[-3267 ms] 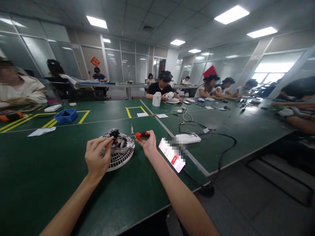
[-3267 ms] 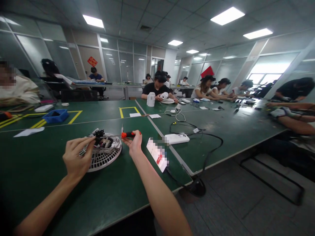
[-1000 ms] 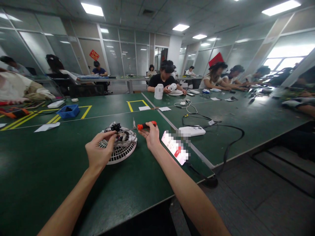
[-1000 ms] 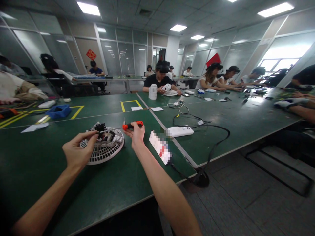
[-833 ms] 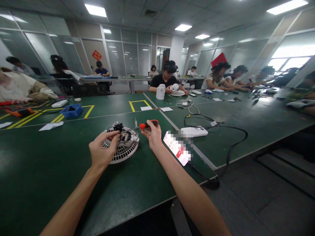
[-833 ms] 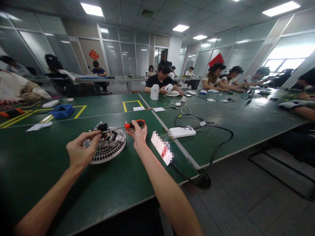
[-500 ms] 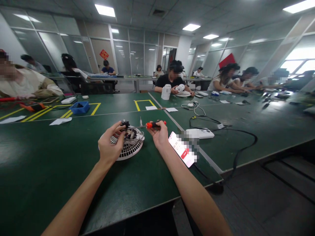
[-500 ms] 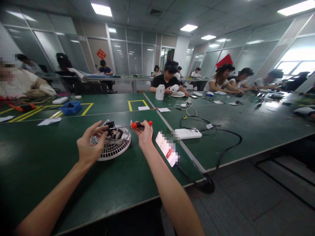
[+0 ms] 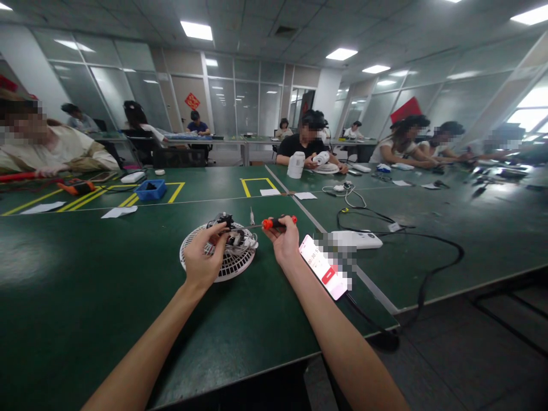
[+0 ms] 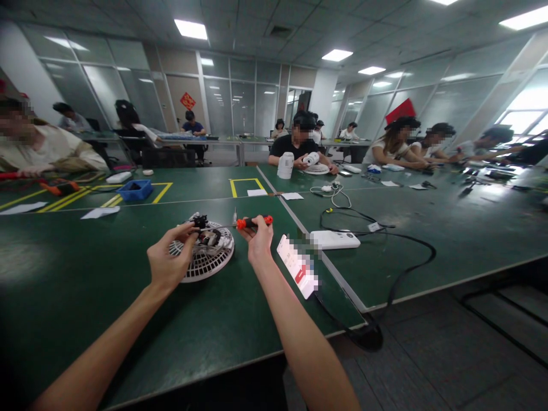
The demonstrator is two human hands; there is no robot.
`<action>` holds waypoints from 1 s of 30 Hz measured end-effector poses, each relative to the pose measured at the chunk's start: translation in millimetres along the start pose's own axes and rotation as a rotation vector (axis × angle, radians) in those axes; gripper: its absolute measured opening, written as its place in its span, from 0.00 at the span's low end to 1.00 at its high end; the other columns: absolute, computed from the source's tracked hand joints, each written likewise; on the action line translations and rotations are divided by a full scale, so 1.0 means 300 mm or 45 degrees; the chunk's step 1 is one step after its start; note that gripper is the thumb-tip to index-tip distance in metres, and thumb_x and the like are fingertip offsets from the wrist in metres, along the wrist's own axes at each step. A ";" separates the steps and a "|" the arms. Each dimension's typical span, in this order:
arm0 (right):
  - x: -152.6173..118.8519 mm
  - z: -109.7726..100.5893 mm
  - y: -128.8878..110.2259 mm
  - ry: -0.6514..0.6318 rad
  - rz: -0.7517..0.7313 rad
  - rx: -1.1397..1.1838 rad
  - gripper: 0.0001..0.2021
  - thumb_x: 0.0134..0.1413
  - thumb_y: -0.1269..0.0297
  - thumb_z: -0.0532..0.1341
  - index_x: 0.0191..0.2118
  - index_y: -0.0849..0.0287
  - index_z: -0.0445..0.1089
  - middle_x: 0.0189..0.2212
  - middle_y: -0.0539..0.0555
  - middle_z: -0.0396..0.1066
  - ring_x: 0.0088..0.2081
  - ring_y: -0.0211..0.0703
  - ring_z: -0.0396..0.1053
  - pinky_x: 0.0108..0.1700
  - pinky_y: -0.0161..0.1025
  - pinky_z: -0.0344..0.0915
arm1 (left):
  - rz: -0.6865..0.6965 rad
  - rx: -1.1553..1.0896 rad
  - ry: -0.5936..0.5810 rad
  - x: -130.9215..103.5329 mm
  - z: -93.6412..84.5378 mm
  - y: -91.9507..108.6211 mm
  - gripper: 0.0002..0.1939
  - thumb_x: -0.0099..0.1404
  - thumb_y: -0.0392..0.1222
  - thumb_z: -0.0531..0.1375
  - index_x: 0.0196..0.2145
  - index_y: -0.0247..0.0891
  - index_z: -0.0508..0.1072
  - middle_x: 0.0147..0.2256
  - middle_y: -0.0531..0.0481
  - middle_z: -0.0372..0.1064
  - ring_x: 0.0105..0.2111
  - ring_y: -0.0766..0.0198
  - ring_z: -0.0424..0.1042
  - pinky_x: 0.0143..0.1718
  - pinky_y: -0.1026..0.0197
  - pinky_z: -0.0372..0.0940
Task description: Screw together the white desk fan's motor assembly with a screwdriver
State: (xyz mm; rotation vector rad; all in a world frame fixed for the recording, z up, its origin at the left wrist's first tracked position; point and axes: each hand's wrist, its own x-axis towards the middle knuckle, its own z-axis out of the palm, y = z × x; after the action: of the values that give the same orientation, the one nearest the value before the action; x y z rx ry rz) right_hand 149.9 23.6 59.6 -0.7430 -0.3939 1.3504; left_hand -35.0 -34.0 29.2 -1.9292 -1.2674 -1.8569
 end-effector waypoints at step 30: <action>0.043 -0.025 0.004 0.290 -0.079 0.000 0.10 0.43 0.71 0.59 0.33 0.54 0.59 0.21 0.43 0.70 0.22 0.36 0.72 0.27 0.35 0.76 | -0.436 0.546 -0.326 0.019 -0.019 -0.051 0.35 0.64 0.64 0.62 0.59 0.36 0.69 0.51 0.36 0.71 0.53 0.42 0.70 0.54 0.39 0.69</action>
State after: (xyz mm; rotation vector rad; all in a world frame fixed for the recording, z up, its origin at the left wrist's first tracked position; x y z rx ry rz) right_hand 156.6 34.2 51.5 -0.8676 -0.2344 1.1929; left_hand -50.3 -25.7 29.0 -1.8334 -1.9913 -1.3269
